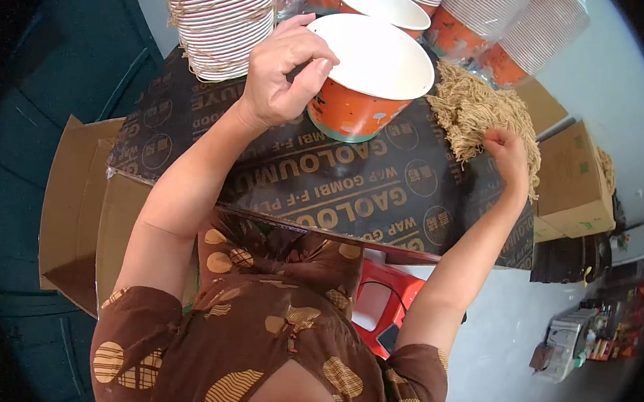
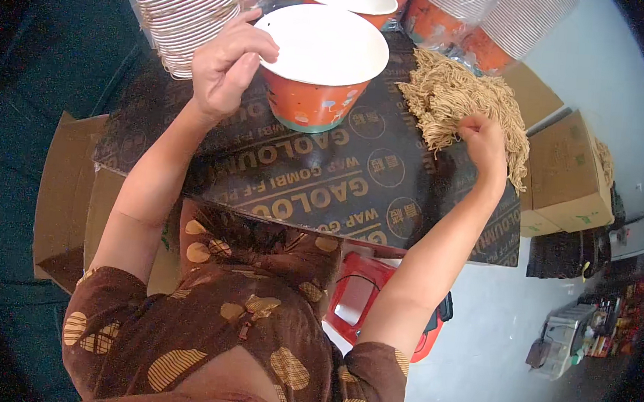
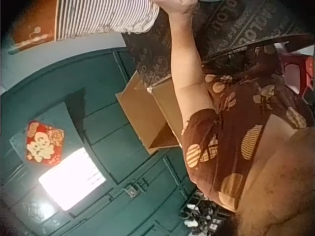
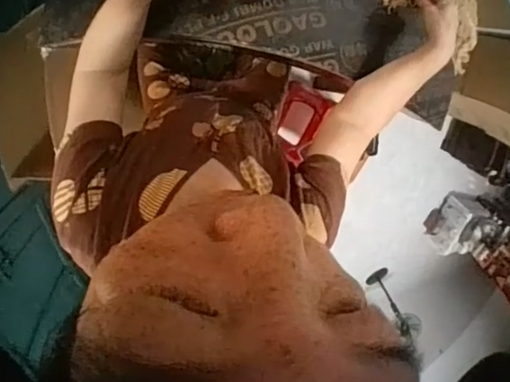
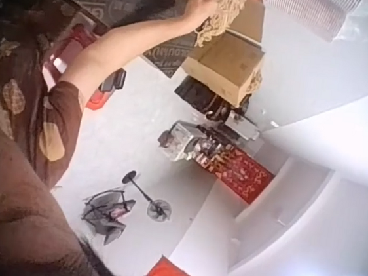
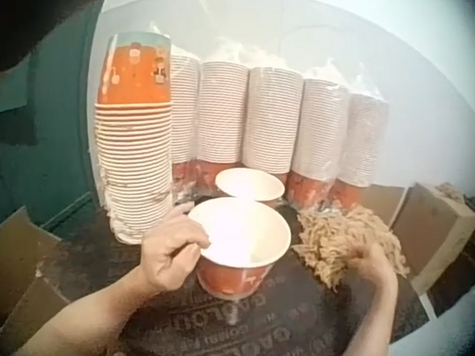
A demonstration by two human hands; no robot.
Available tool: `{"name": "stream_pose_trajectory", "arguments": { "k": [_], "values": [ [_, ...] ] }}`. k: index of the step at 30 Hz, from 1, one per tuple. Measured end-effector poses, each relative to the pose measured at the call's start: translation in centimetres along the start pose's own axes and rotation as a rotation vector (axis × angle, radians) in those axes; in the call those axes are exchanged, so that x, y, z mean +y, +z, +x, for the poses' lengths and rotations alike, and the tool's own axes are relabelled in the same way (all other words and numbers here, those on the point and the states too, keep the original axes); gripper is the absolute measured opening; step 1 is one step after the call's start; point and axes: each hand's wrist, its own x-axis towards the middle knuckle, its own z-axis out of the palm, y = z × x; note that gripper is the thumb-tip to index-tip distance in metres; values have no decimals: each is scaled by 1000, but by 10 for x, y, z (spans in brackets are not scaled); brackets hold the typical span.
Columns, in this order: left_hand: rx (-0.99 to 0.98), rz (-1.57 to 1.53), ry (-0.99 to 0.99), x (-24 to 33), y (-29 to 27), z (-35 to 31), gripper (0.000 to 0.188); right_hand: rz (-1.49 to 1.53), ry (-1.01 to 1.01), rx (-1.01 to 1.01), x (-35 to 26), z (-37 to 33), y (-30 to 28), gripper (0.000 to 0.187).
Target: Manually attaching string handles to paper buckets by threading them through holes.
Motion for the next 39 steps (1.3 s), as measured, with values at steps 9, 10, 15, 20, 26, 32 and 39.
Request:
{"name": "stream_pose_trajectory", "arguments": {
  "k": [9,10,15,20,26,32,39],
  "values": [
    [99,-8,-42,1,7,0,18,124,62,-244,5,0,3,12],
    [100,-10,-41,0,6,0,18,193,58,-246,-1,-1,3,13],
    [129,40,-45,-4,-3,0,20,123,73,-343,-14,3,9,14],
    [153,80,-14,-12,-6,-1,22,40,-46,-412,-34,3,20,17],
    [163,88,-26,-17,-7,-2,22,-67,-38,-381,-37,5,33,15],
    [152,62,-54,-15,-6,-2,23,-305,-147,-285,-31,8,43,14],
    [124,56,-47,-18,-8,-5,26,-212,-111,-283,-34,4,41,15]
  ]
}}
